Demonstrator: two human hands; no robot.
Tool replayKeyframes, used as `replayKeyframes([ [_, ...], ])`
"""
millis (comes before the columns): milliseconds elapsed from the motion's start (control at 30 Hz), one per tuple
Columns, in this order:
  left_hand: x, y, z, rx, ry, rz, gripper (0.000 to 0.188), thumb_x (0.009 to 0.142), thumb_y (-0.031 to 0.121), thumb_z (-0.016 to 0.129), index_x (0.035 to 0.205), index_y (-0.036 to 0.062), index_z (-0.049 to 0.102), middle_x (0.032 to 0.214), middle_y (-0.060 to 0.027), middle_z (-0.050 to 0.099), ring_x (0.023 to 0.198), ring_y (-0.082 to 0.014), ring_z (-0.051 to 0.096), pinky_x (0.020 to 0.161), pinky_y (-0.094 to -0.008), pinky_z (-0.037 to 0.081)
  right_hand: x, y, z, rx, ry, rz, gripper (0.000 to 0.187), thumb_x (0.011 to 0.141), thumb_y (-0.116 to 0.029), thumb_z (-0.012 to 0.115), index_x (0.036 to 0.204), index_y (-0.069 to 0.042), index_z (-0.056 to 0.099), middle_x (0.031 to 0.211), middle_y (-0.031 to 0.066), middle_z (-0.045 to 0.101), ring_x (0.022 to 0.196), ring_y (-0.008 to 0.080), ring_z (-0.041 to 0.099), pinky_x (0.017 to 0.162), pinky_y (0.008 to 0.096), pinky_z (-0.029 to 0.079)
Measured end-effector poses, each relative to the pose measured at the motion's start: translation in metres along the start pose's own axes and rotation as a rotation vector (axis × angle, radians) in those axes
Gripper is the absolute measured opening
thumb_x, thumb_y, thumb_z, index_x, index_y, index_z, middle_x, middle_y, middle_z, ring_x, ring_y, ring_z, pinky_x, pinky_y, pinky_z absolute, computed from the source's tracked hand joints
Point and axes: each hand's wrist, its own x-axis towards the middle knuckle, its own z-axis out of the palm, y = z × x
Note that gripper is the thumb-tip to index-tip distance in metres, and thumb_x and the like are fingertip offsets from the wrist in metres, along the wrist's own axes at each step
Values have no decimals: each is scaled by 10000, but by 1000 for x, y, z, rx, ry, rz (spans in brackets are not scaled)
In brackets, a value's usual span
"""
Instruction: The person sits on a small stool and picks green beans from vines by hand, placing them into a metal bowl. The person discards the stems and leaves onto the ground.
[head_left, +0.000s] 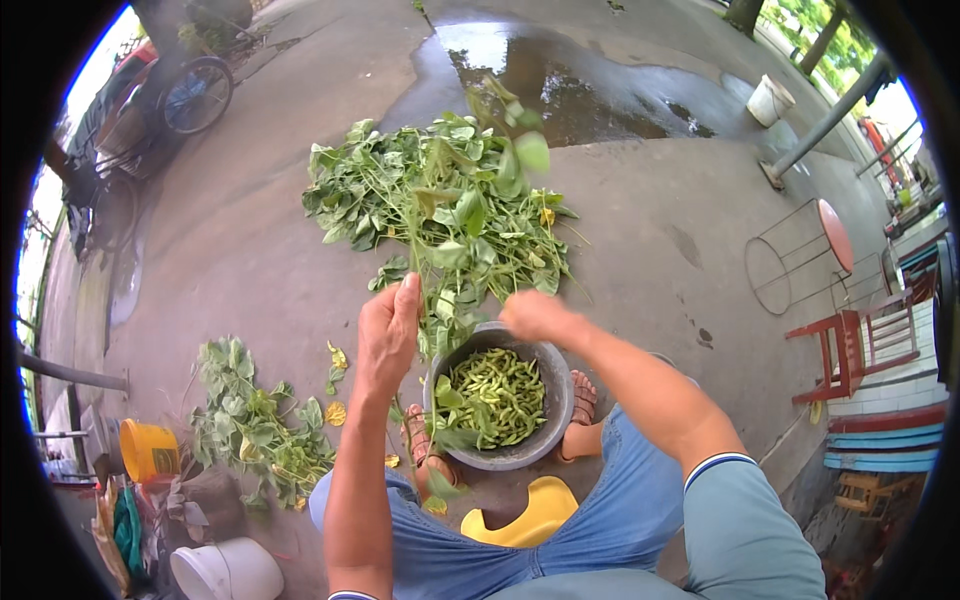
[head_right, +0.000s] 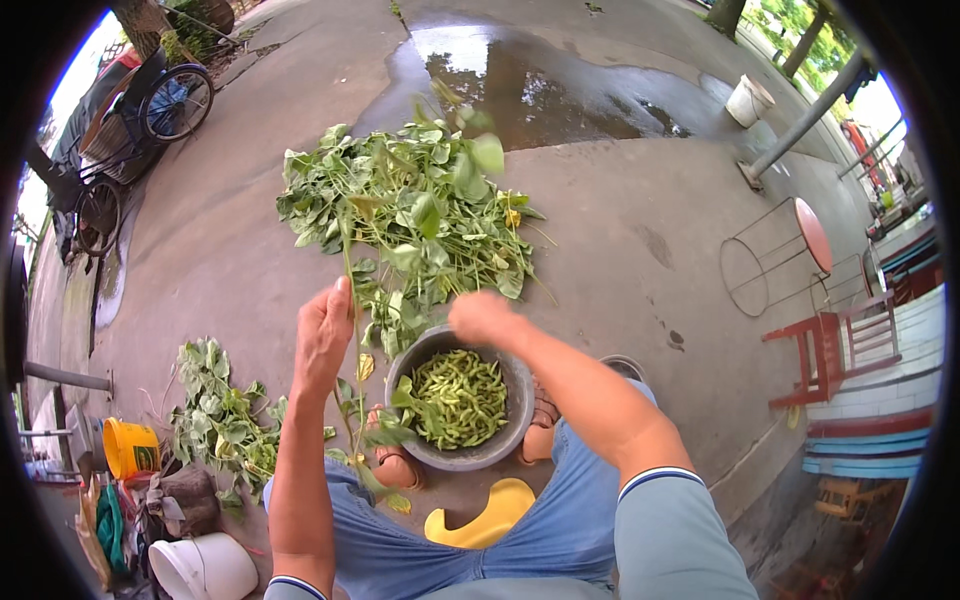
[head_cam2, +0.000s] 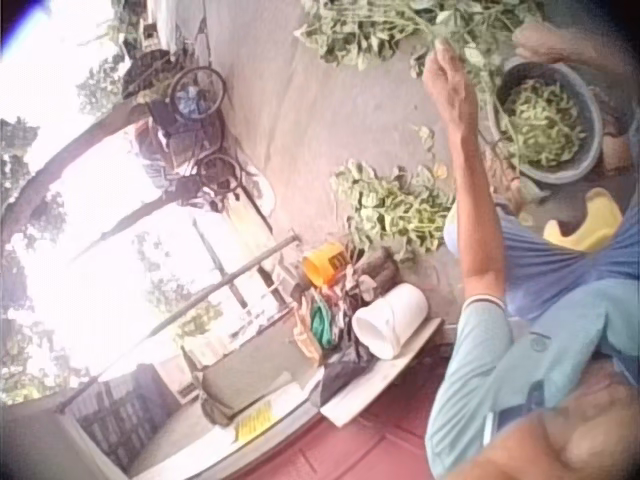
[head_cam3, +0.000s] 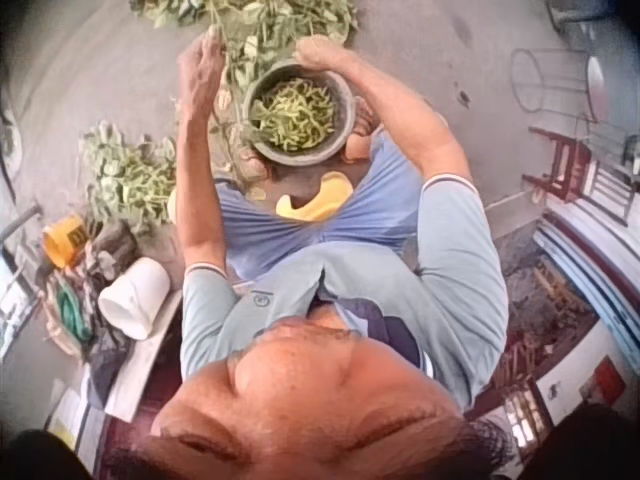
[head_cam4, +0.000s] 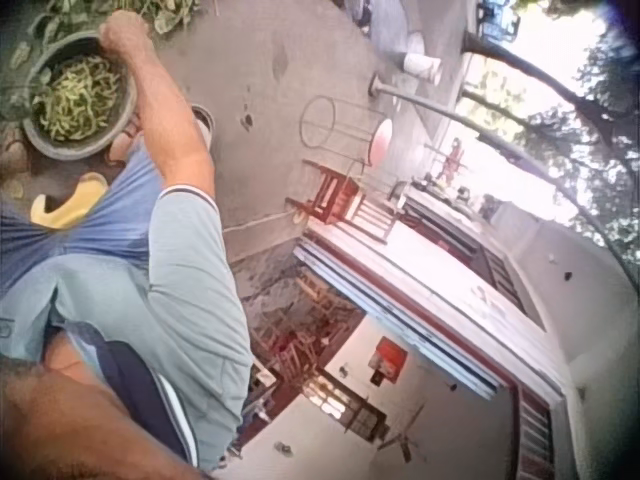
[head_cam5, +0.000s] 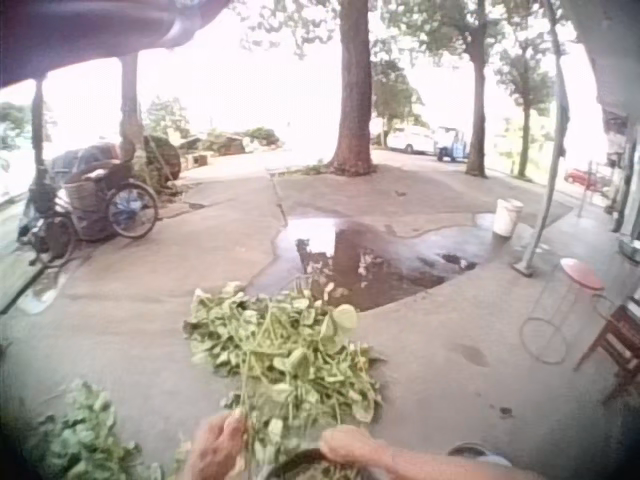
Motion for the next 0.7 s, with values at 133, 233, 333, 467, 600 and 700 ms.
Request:
replayKeyframes([
  [133,4,5,-1,-80,-92,2,513,1024,431,593,729,23,496,680,88,378,644,-55,325,531,-269,261,-29,-34,42,-110,-254,-319,363,916,-325,631,942,29,711,947,250,714,914,428,688,815,507,551],
  [233,5,8,2,64,-67,49,535,1010,404,616,666,26,458,599,41,364,587,-80,320,498,-309,270,-35,-38,38,-137,-229,-376,404,887,-375,693,954,22,720,945,254,711,928,414,692,824,496,552],
  [333,4,-4,6,254,27,187,499,1009,314,596,652,-6,455,534,-107,350,507,-155,335,487,-392,317,-51,-41,-6,-211,-306,-350,446,852,-406,737,969,24,720,962,252,712,930,402,696,817,486,554],
  [467,-4,1,2,365,2,187,466,1023,291,541,698,-35,467,555,-136,372,520,-183,338,506,-418,328,-77,-40,-107,286,-254,-265,386,913,-341,653,729,-9,723,668,128,699,603,176,668,584,346,543],
  [600,-6,-2,13,142,-142,83,447,1022,277,519,719,-47,468,571,-139,339,554,-189,320,532,-404,327,-69,-29,-122,1026,356,-322,366,955,-327,659,761,-18,677,684,51,675,560,111,630,512,257,500],
  [700,-7,1,14,208,-213,93,442,1019,273,516,719,-48,464,578,-148,335,554,-190,317,532,-407,325,-71,-13,-140,1287,435,-270,361,974,-353,662,843,-18,698,742,60,686,671,119,671,586,263,546],
])
